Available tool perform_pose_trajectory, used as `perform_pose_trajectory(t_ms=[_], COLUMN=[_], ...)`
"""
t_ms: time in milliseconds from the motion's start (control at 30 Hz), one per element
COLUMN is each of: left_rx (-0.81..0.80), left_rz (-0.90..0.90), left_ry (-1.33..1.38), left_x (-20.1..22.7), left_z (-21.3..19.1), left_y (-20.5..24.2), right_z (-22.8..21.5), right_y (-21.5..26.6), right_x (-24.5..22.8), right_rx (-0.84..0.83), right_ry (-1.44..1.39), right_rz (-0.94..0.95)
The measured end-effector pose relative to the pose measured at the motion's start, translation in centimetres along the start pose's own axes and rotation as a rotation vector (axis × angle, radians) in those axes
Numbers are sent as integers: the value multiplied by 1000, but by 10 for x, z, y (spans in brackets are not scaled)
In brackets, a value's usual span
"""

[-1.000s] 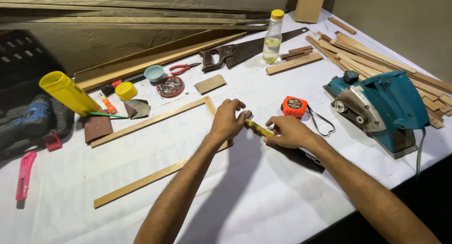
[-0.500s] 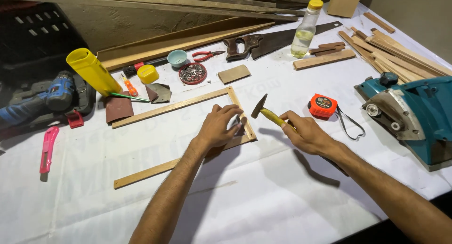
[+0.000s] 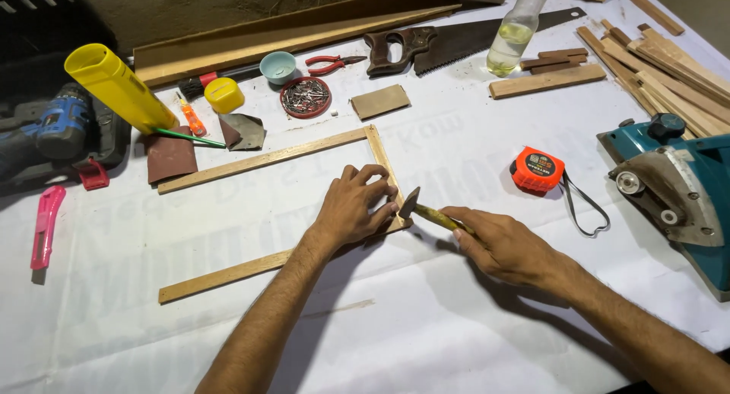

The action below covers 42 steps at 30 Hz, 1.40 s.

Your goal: The person picks nails from a round tin and hammers them into thin wooden strips to join a rectangular frame on a covered table. They measure a strip with a tape measure, position a cross piece, hammer nails at the joints, and sand a piece with a sanding block.

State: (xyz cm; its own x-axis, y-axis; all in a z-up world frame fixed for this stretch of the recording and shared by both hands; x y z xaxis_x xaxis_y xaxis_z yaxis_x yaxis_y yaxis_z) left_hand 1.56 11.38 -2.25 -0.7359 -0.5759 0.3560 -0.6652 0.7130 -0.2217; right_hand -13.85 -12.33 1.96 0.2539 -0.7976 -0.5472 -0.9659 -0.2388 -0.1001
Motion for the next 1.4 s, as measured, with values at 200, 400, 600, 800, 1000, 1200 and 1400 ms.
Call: perform_pose_trajectory(t_ms=[200, 400, 600, 800, 1000, 1200, 1400], left_rx=[15, -19, -19, -48, -20, 84, 201], left_rz=[11, -5, -13, -41, -22, -34, -48], left_ry=[9, -8, -10, -40, 33, 101, 83], left_x=[-2, -3, -4, 1, -14, -17, -37], left_z=[3, 3, 6, 2, 12, -35, -74], left_y=[-1, -3, -1, 0, 5, 46, 65], right_z=[-3, -2, -5, 16, 9, 13, 35], right_y=[-8, -12, -26, -38, -40, -47, -75], right_x=[-9, 0, -2, 30, 10, -29, -36], right_rx=[-5, -76, 162, 188, 223, 202, 183], right_ry=[-59, 66, 178, 392, 435, 180, 102], right_rz=[89, 28, 171, 298, 240, 94, 70])
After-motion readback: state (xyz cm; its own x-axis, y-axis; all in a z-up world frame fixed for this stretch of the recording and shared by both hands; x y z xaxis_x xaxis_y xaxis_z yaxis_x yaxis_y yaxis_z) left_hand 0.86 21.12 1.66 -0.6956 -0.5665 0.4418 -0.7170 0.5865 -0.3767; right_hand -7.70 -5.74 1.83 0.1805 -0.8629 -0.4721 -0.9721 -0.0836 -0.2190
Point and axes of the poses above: each hand's wrist, its own y-axis away from the middle knuckle, its own z-axis out of the palm, x = y × z, the point moved 1 cm from there along -y, towards the middle knuckle, and after that the axes turned 2 degrees about -z, right-handed, at the moved point
